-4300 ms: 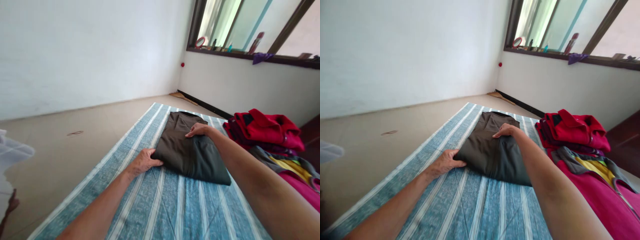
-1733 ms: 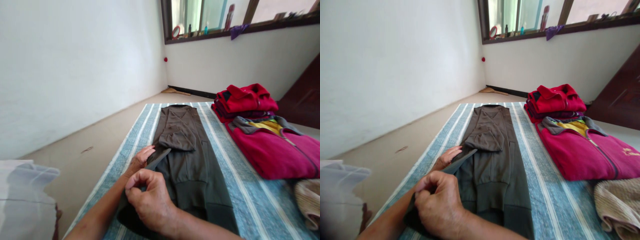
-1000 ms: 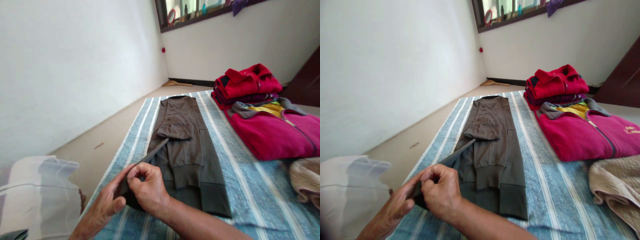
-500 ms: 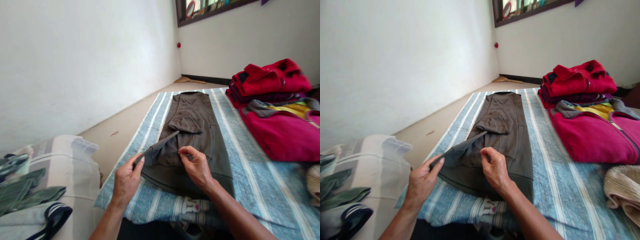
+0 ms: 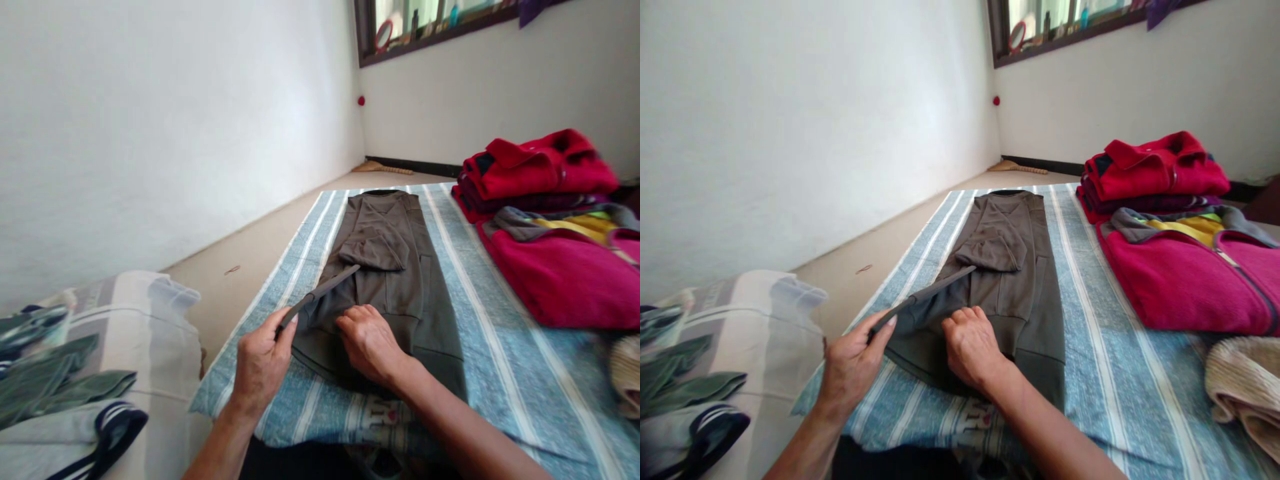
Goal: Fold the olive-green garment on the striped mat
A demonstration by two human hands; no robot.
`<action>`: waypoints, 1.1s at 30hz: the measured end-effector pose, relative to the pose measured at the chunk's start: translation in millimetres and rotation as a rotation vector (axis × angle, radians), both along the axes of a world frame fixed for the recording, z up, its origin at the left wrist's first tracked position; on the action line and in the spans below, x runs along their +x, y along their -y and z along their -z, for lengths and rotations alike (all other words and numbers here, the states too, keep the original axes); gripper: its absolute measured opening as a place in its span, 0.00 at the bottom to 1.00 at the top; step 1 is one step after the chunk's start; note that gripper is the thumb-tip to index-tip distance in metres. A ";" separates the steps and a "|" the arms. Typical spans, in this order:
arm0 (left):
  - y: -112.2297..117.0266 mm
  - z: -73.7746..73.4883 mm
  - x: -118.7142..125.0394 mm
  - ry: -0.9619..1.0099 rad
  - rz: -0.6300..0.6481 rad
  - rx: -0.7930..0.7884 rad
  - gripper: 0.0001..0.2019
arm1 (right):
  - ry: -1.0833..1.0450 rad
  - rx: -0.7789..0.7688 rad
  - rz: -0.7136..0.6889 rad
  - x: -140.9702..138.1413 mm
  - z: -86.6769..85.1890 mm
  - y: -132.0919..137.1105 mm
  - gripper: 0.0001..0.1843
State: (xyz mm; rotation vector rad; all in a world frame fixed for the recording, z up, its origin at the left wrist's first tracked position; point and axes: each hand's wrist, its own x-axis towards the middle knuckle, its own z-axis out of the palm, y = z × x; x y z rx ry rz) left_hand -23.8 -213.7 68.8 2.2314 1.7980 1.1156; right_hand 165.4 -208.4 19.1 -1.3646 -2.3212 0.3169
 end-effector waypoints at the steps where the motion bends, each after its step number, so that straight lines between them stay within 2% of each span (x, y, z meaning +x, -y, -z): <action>1: 0.3 -1.0 0.6 -0.004 -0.008 0.004 0.17 | 0.048 0.010 -0.022 -3.8 -1.0 -7.3 0.12; 7: 0.1 -11.3 6.6 -0.008 -0.037 0.052 0.16 | 0.154 -0.002 -0.072 -21.4 4.9 -50.4 0.17; 11: 0.0 -14.7 9.4 -0.012 -0.064 0.059 0.16 | 0.169 -0.023 -0.079 -24.0 9.3 -59.5 0.16; 20: -0.2 -15.4 11.3 0.018 -0.061 0.094 0.13 | 0.206 -0.057 0.020 -27.2 11.6 -91.2 0.18; 26: -2.4 -13.8 12.5 0.036 -0.069 0.108 0.14 | 0.217 -0.052 0.073 -26.3 19.5 -96.0 0.20; 33: -4.3 -13.6 15.3 0.032 -0.045 0.117 0.13 | 0.252 -0.050 0.002 -26.4 20.7 -102.8 0.19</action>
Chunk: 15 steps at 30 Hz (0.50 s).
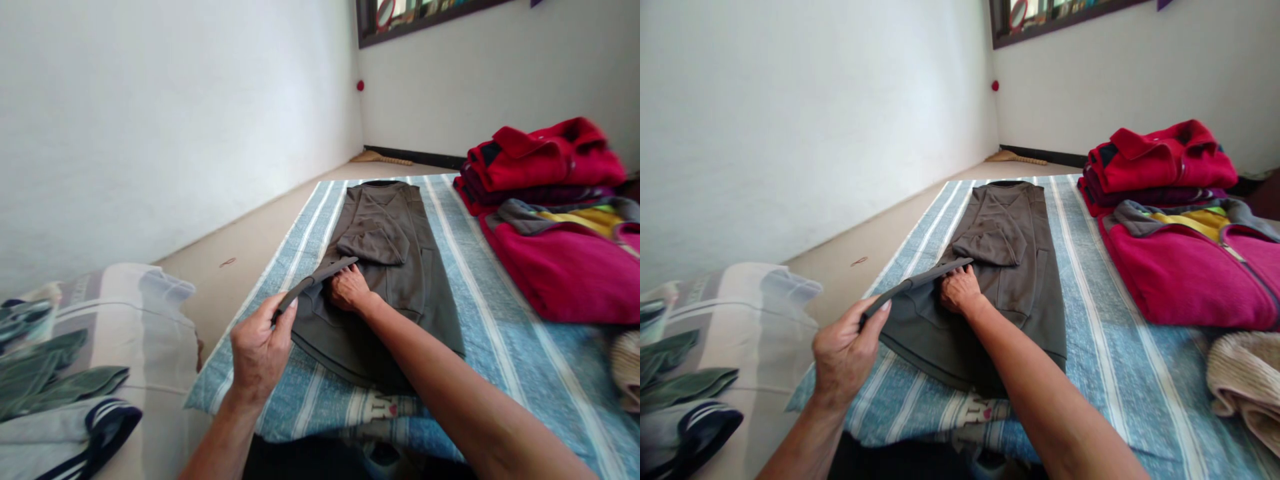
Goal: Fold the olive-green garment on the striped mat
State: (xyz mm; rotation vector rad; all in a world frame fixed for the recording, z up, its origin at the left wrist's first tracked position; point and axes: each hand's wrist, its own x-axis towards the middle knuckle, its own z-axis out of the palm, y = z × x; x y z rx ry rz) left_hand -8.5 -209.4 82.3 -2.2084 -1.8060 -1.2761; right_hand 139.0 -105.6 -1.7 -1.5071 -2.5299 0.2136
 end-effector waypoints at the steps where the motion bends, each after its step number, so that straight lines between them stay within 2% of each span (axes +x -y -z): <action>1: -0.1 0.3 0.1 -0.003 0.006 0.003 0.13 | 0.003 0.003 -0.006 -0.2 -0.2 -0.4 0.19; 7: 2.7 5.8 -1.1 -0.017 0.047 0.004 0.12 | 0.015 0.016 -0.075 -0.8 0.2 0.5 0.17; 15: 4.4 9.6 -7.9 -0.018 0.039 0.044 0.11 | 0.007 0.057 -0.032 -3.1 5.1 -1.3 0.19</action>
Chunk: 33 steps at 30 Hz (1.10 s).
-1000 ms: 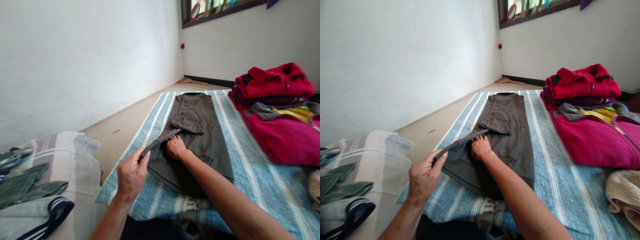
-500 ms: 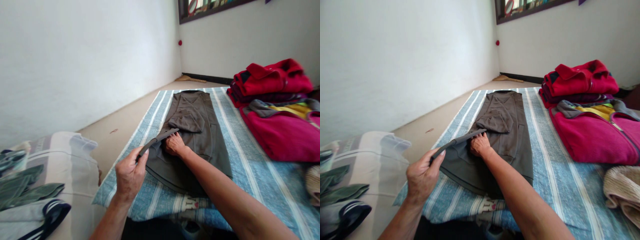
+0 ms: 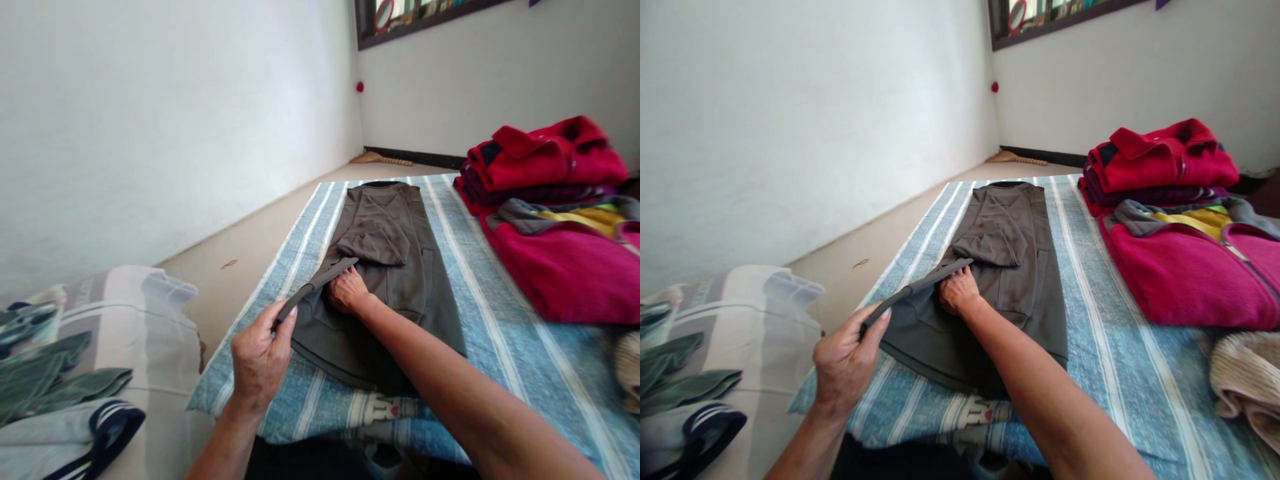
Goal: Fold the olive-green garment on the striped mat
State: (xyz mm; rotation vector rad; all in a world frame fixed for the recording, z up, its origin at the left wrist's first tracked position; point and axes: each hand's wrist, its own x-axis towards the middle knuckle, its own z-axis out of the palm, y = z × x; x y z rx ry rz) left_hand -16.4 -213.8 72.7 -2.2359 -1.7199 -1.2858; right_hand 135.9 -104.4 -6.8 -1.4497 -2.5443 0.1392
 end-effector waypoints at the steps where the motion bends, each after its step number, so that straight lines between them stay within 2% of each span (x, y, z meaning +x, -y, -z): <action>1: 0.3 0.5 -0.6 0.001 0.000 -0.002 0.10 | -0.002 0.011 -0.007 -0.1 0.8 1.7 0.19; 6: 3.0 3.5 -1.7 -0.012 0.032 -0.030 0.09 | -0.030 0.070 0.029 0.4 4.1 8.9 0.22; 9: 4.7 1.6 -2.3 -0.057 0.185 -0.097 0.09 | -0.051 0.093 0.044 0.3 5.7 7.4 0.22; 12: 4.5 -4.3 -5.6 -0.122 0.415 -0.264 0.08 | -0.075 0.117 0.033 0.4 7.2 5.0 0.24; 14: 2.6 -9.4 -9.3 -0.145 0.498 -0.385 0.08 | -0.088 0.135 0.023 0.4 7.6 4.9 0.25; 21: -10.1 -28.6 -21.7 -0.171 0.605 -0.761 0.10 | -0.112 0.171 0.008 -1.7 10.2 6.9 0.27; 25: -34.8 -28.1 -22.9 -0.030 0.693 -1.072 0.11 | -0.113 0.172 0.023 -4.7 16.9 2.5 0.26; 26: -46.3 -23.7 -21.4 0.047 0.648 -1.121 0.13 | -0.113 0.171 0.030 -5.7 18.7 1.2 0.26; 27: -60.0 -17.5 -18.9 0.131 0.546 -1.127 0.14 | -0.113 0.172 0.036 -6.7 20.4 0.0 0.26; 30: -108.6 8.7 -4.6 0.253 0.003 -0.992 0.14 | -0.111 0.179 0.045 -9.5 24.3 -2.0 0.25; 31: -124.7 18.0 1.8 0.254 -0.076 -0.984 0.13 | -0.110 0.182 0.048 -10.1 25.3 -2.2 0.25; 33: -152.7 34.2 15.0 0.257 -0.135 -0.986 0.13 | -0.108 0.186 0.051 -10.8 26.7 -2.3 0.25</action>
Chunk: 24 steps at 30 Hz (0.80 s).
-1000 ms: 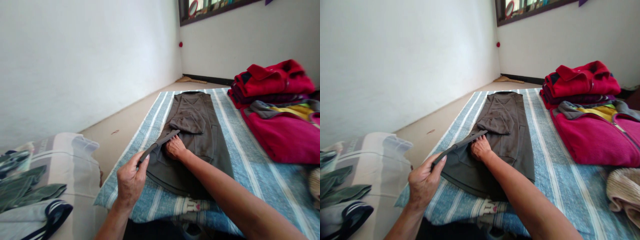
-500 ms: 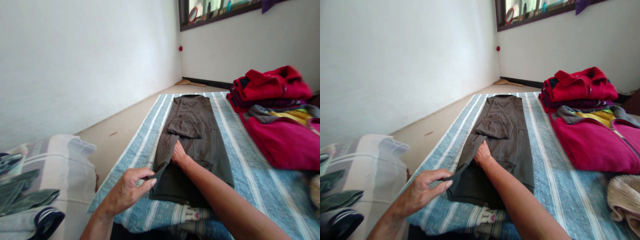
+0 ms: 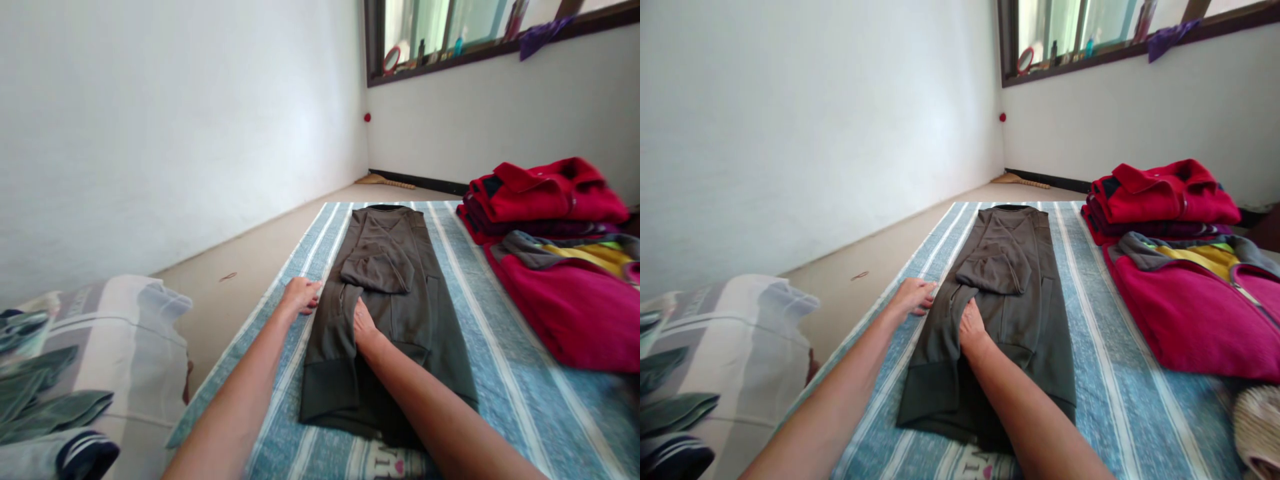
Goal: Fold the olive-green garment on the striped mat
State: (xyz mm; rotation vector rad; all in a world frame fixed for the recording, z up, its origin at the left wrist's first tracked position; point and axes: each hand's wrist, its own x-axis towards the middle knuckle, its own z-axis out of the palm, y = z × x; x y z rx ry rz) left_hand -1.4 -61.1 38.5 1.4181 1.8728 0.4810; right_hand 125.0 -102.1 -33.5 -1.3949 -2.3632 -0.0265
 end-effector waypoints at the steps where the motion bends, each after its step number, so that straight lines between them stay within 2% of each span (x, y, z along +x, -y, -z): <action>1: -11.0 6.3 6.1 -0.006 -0.007 -0.001 0.13 | 0.001 0.002 0.001 0.0 0.5 -0.2 0.25; 4: -31.6 17.9 18.9 -0.043 -0.021 0.028 0.14 | -0.001 0.010 0.003 0.6 0.4 -1.9 0.25; 7: -39.0 22.9 21.8 -0.086 -0.010 0.072 0.13 | -0.012 0.013 0.002 0.8 -1.6 -5.3 0.24; 14: -42.6 28.7 18.0 -0.192 0.029 0.177 0.13 | -0.041 -0.010 0.003 -1.5 -3.7 -8.3 0.22; 24: -40.3 28.8 16.9 -0.328 0.103 0.225 0.15 | -0.078 -0.013 0.037 4.4 -2.5 -3.0 0.22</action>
